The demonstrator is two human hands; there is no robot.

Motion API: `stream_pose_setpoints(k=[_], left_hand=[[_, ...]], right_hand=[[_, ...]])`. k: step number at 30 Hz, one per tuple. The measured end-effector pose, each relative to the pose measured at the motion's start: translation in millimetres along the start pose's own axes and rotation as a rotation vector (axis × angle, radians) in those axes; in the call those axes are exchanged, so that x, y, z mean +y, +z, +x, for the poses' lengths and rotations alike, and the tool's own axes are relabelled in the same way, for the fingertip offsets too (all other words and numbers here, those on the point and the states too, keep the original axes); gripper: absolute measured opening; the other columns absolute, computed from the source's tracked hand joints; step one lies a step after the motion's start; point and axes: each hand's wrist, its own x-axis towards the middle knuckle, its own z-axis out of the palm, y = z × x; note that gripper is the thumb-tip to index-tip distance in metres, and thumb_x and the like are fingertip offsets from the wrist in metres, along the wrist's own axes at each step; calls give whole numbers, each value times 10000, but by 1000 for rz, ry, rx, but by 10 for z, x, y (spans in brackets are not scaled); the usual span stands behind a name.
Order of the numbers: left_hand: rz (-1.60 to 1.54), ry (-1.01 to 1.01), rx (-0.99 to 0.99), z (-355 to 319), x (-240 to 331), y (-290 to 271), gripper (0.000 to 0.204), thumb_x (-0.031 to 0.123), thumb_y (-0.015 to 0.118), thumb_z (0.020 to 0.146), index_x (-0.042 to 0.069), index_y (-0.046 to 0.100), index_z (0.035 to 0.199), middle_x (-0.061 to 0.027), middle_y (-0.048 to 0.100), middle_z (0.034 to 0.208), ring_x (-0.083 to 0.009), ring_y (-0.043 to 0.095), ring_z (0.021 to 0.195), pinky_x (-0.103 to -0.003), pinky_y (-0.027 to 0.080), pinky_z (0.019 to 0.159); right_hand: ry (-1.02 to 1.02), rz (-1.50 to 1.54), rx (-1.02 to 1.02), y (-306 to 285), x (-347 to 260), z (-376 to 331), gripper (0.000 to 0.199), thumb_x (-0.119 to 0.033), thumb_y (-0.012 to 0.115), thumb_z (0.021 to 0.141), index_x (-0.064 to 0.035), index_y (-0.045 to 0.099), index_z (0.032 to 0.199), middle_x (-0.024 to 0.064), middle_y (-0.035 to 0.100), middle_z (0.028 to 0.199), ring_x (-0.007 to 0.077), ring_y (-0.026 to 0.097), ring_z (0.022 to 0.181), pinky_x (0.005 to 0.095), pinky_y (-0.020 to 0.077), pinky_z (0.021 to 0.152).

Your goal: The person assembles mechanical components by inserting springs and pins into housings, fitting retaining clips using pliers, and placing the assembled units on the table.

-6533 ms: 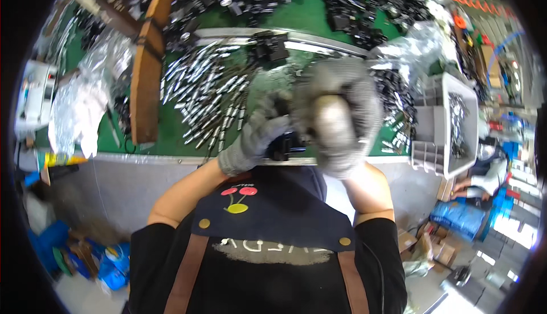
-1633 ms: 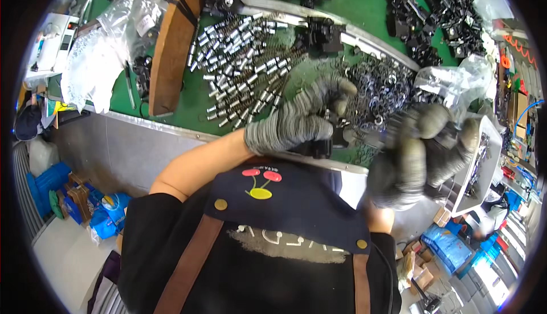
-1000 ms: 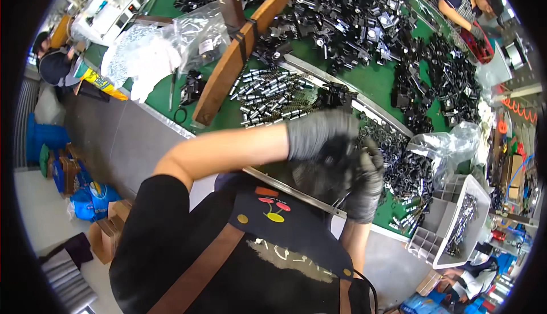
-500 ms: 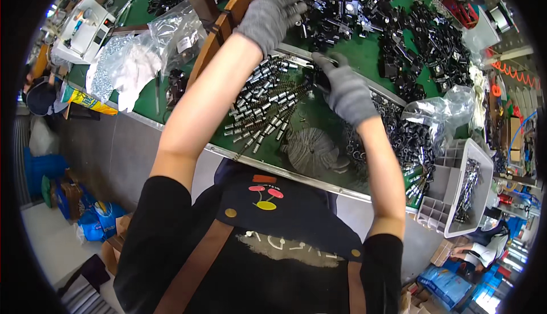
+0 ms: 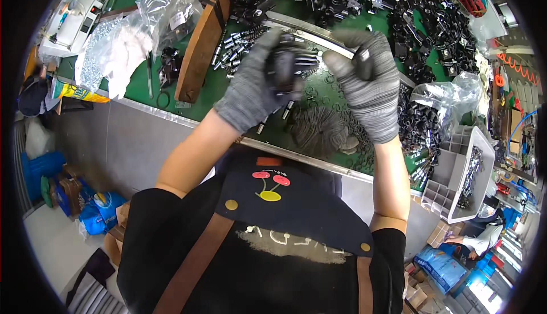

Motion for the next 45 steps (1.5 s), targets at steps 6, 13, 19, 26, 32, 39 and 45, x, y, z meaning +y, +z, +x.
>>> stream_pose_setpoints(k=[6,13,19,26,32,39,45], left_hand=[[37,286,-88,-243,193,-317,427,467,559,981,69,651,1105,-124,685,1071,-218,673,743,-351,570,660],[269,418,181,-319,-4,-252,468,476,521,999,43,633,1138,-112,675,1094,-196,665,882,-346,565,729],[481,208,-32,-100,-468,-195,527,522,531,980,40,613,1176,-66,656,1065,-175,629,964,-339,523,877],[727,334,-136,-31,-747,-169,426,463,566,986,54,602,1098,-21,620,994,-122,576,922,-291,491,853],[583,31,-251,-77,-848,98,230,263,652,952,42,616,1005,5,612,954,-90,563,890,-266,478,826],[713,151,-449,66,-987,-12,375,416,725,882,75,597,969,-26,589,967,-138,556,903,-316,472,869],[580,153,-450,101,-985,-74,357,400,733,872,79,590,933,-20,570,951,-133,539,891,-314,464,843]], right_hand=[[-383,-672,-557,428,550,-399,341,-207,723,900,-55,636,1192,39,594,867,167,577,748,310,528,657],[-393,-209,-69,370,350,-287,298,-228,729,894,-25,654,1099,37,574,818,160,567,707,314,506,601],[532,754,113,157,-165,-423,217,-98,748,859,-28,654,1041,70,614,946,209,603,797,312,520,691],[-311,-265,-183,-78,56,-648,516,-255,826,820,-76,610,1253,12,578,1001,59,525,858,221,440,628],[157,656,265,-372,158,-845,1001,-241,865,756,-114,262,1545,61,553,1170,156,564,929,319,516,873],[108,688,498,-195,511,-681,962,-145,846,777,-138,264,1543,62,524,1153,134,548,977,286,515,880],[111,647,501,-57,684,-751,891,-126,812,817,-137,275,1528,62,511,1092,139,539,935,283,514,859]])
